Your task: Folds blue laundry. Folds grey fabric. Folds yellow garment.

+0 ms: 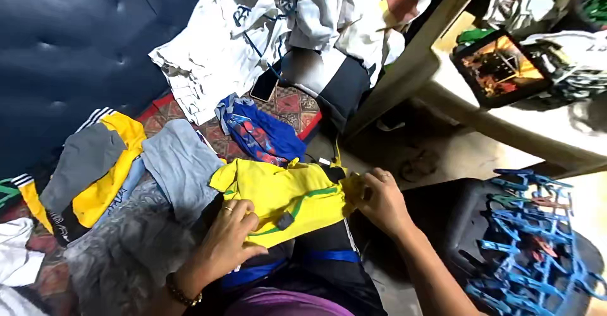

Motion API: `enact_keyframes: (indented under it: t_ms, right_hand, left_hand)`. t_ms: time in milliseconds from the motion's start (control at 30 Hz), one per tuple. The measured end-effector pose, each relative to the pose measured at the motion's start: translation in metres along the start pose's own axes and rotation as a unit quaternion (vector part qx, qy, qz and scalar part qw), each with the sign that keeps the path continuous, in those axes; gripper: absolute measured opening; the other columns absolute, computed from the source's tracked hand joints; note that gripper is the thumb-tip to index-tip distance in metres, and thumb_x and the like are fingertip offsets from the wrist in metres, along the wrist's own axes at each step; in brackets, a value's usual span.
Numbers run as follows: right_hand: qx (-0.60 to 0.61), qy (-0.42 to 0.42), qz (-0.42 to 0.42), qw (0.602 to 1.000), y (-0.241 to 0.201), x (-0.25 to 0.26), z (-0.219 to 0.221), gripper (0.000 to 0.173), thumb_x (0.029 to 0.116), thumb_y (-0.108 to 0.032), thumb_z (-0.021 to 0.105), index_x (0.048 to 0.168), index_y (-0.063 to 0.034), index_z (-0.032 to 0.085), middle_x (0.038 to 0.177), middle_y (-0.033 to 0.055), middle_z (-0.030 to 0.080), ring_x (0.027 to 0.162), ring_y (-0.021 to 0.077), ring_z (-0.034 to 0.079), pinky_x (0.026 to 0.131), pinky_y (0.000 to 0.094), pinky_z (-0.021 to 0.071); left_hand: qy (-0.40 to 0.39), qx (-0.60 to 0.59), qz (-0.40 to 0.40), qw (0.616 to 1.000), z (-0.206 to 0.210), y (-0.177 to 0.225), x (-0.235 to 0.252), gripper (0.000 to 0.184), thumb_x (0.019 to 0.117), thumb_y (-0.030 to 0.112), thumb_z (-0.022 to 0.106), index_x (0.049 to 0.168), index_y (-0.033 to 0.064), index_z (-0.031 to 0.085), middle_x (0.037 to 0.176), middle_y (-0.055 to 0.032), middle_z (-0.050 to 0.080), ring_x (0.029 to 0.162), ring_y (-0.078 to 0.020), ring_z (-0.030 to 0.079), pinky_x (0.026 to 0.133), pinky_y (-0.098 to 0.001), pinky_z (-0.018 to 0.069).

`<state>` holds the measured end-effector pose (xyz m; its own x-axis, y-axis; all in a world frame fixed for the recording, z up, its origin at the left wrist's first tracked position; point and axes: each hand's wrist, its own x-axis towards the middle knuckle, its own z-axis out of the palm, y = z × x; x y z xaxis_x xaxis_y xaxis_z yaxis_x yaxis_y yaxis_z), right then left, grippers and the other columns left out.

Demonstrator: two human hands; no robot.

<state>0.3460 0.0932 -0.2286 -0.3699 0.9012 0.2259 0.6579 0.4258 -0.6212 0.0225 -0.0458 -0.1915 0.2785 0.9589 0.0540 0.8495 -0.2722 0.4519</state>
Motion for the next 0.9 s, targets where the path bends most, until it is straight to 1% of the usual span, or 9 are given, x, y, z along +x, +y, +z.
enact_keyframes:
  t_ms: [67, 167, 300, 367, 433, 500, 567, 733, 900]
  right_hand:
    - [-0.017, 0.009, -0.072, 0.997, -0.015, 0.0, 0.006, 0.038, 0.0684, -0.003, 0.077, 0.104, 0.0047, 0.071, 0.113, 0.0308, 0.064, 0.109, 0.0541, 0.06, 0.088, 0.0688, 0.0484]
    - [-0.031, -0.081, -0.169, 0.982, -0.043, -0.001, 0.022, 0.052, 0.0714, -0.009, 0.075, 0.122, -0.0007, 0.07, 0.124, 0.0221, 0.068, 0.119, 0.0487, 0.06, 0.097, 0.0669, 0.0462]
    - [-0.012, -0.106, -0.188, 0.976, -0.05, 0.006, 0.029, 0.021, 0.0745, -0.004, 0.076, 0.094, 0.0025, 0.073, 0.094, 0.0199, 0.072, 0.096, 0.0444, 0.066, 0.085, 0.0611, 0.0494]
    - [0.099, -0.122, -0.175, 0.972, -0.053, 0.018, 0.005, 0.005, 0.0746, -0.001, 0.069, 0.079, -0.0004, 0.069, 0.079, 0.0117, 0.068, 0.086, 0.0303, 0.064, 0.08, 0.0485, 0.0497]
    - [0.196, -0.169, -0.174, 0.95, -0.055, 0.039, -0.031, 0.003, 0.0814, -0.008, 0.069, 0.079, -0.0071, 0.068, 0.08, -0.0034, 0.066, 0.084, 0.0032, 0.061, 0.079, 0.0218, 0.05]
    - [0.249, -0.178, -0.174, 0.936, -0.065, 0.062, -0.066, 0.004, 0.0838, -0.01, 0.069, 0.08, -0.0125, 0.069, 0.081, -0.0123, 0.065, 0.077, -0.009, 0.058, 0.07, 0.0098, 0.0494]
    - [0.258, -0.14, -0.17, 0.941, -0.081, 0.085, -0.095, 0.011, 0.0812, -0.006, 0.069, 0.082, -0.017, 0.068, 0.077, -0.0149, 0.065, 0.069, -0.0091, 0.058, 0.062, 0.0095, 0.05]
    - [0.238, -0.04, -0.192, 0.951, -0.109, 0.132, -0.138, 0.015, 0.0863, -0.003, 0.067, 0.09, -0.0176, 0.068, 0.077, -0.0137, 0.067, 0.064, -0.0057, 0.061, 0.058, 0.0114, 0.0526]
    - [0.326, -0.127, -0.307, 0.885, -0.123, 0.163, -0.183, 0.003, 0.0938, -0.031, 0.071, 0.093, -0.0317, 0.075, 0.082, -0.0194, 0.071, 0.071, -0.009, 0.064, 0.063, 0.01, 0.0548]
  left_hand:
    - [-0.001, 0.002, -0.025, 1.0, -0.004, -0.001, 0.0, 0.044, 0.0763, 0.027, 0.087, 0.109, 0.0031, 0.07, 0.128, -0.0231, 0.062, 0.117, -0.0462, 0.06, 0.094, -0.061, 0.0502]
    - [-0.041, 0.015, -0.075, 0.996, -0.002, 0.003, -0.001, 0.053, 0.0807, 0.018, 0.085, 0.128, 0.0023, 0.066, 0.117, -0.0231, 0.066, 0.11, -0.0439, 0.064, 0.092, -0.0597, 0.0526]
    - [-0.027, 0.047, -0.006, 0.998, -0.004, -0.001, -0.006, 0.043, 0.0752, 0.017, 0.086, 0.115, 0.0079, 0.074, 0.094, -0.0162, 0.072, 0.088, -0.0372, 0.071, 0.079, -0.0581, 0.0547]
    - [-0.06, 0.006, 0.004, 0.998, -0.031, 0.001, -0.004, 0.059, 0.0655, 0.0, 0.086, 0.121, 0.0076, 0.07, 0.1, -0.0191, 0.07, 0.087, -0.04, 0.07, 0.076, -0.0598, 0.0548]
    - [-0.075, -0.036, 0.019, 0.996, -0.065, 0.002, 0.001, 0.06, 0.0624, -0.01, 0.083, 0.119, 0.003, 0.066, 0.105, -0.0224, 0.067, 0.086, -0.0414, 0.069, 0.069, -0.058, 0.0575]
    - [-0.036, -0.018, 0.053, 0.998, -0.099, 0.0, 0.009, 0.05, 0.0649, -0.002, 0.08, 0.112, 0.0023, 0.065, 0.102, -0.0199, 0.065, 0.081, -0.0371, 0.068, 0.064, -0.053, 0.0576]
    - [0.038, 0.022, 0.08, 0.996, -0.133, -0.002, 0.021, 0.036, 0.0723, 0.011, 0.072, 0.107, 0.0036, 0.067, 0.099, -0.0151, 0.065, 0.079, -0.0298, 0.067, 0.061, -0.0486, 0.0567]
    - [0.213, 0.025, 0.111, 0.97, -0.214, -0.008, 0.051, 0.018, 0.0942, 0.02, 0.065, 0.097, 0.0041, 0.072, 0.105, -0.0034, 0.066, 0.092, -0.0048, 0.062, 0.082, -0.0216, 0.0532]
    - [0.111, -0.258, 0.202, 0.938, -0.277, -0.008, 0.056, 0.015, 0.1015, 0.033, 0.06, 0.098, 0.0329, 0.075, 0.087, 0.0243, 0.071, 0.075, 0.0135, 0.063, 0.067, -0.007, 0.0532]
